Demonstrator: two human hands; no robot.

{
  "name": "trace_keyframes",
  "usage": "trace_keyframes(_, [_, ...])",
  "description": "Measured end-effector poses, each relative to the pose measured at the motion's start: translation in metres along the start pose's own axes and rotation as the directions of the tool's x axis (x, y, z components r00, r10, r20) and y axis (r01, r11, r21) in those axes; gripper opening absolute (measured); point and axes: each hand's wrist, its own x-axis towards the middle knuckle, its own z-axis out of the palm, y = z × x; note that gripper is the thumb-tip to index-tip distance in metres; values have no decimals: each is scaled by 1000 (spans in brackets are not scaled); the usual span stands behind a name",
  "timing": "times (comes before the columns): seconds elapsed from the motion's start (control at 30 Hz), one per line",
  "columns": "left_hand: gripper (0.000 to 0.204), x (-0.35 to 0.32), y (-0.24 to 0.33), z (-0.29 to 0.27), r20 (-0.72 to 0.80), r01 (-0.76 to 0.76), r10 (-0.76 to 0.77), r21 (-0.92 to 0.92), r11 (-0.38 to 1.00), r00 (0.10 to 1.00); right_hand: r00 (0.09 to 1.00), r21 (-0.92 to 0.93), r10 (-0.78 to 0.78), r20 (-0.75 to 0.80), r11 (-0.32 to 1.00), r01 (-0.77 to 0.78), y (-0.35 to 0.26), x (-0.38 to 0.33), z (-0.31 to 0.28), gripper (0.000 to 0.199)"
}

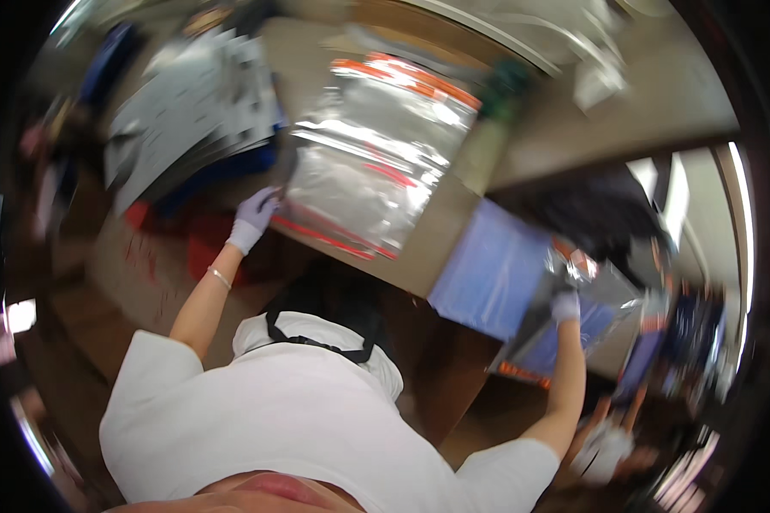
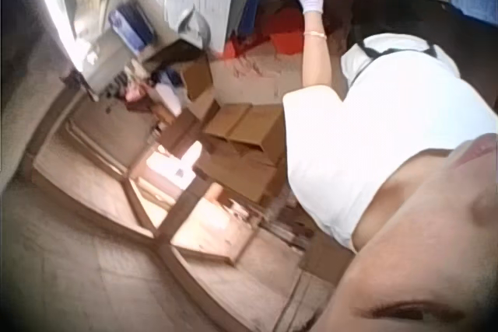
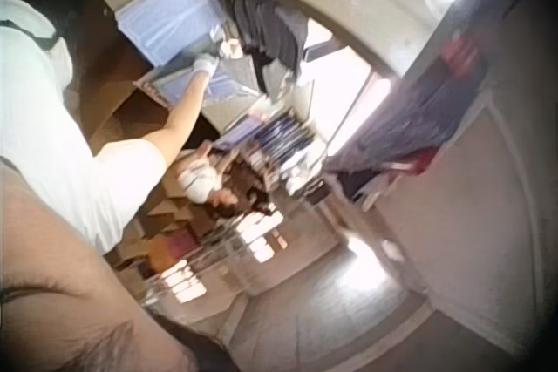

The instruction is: Packaging folded shirts into plastic bags and placing them into a cardboard box.

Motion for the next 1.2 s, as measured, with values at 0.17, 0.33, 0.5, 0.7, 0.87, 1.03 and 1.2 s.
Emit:
trace_keyframes(0.17, [23, 0, 78, -114, -270, -104, 475, 775, 623, 838, 877, -24, -233, 421, 963, 268, -39, 100, -87, 24])
trace_keyframes(0.33, [31, 32, 57, -192, -202, 17, 495, 935, 353, 845, 928, 172, -351, 124, 929, 328, -86, 103, -255, 20])
trace_keyframes(0.5, [40, -9, 118, -195, -5, -297, 705, 904, 306, 709, 913, 912, -339, -226, -402, 76, -228, 95, -395, 47])
trace_keyframes(0.7, [43, -99, 104, -134, 259, -612, 588, 571, 547, 766, 615, 313, -532, -582, -844, -435, -385, 120, -502, 66])
trace_keyframes(0.87, [39, -125, 75, -104, 329, -751, 676, 282, 597, 660, 889, 912, -265, -372, -282, 298, -347, 88, -520, 25])
trace_keyframes(1.03, [13, -83, 32, -44, 549, -761, 605, 90, 643, 576, 928, 722, 324, -184, -597, 351, -269, -34, -416, 24])
trace_keyframes(1.2, [8, 19, -66, 32, 707, -799, 454, 265, 540, 542, 747, 771, 663, -48, -451, 449, -252, -154, -331, 34])
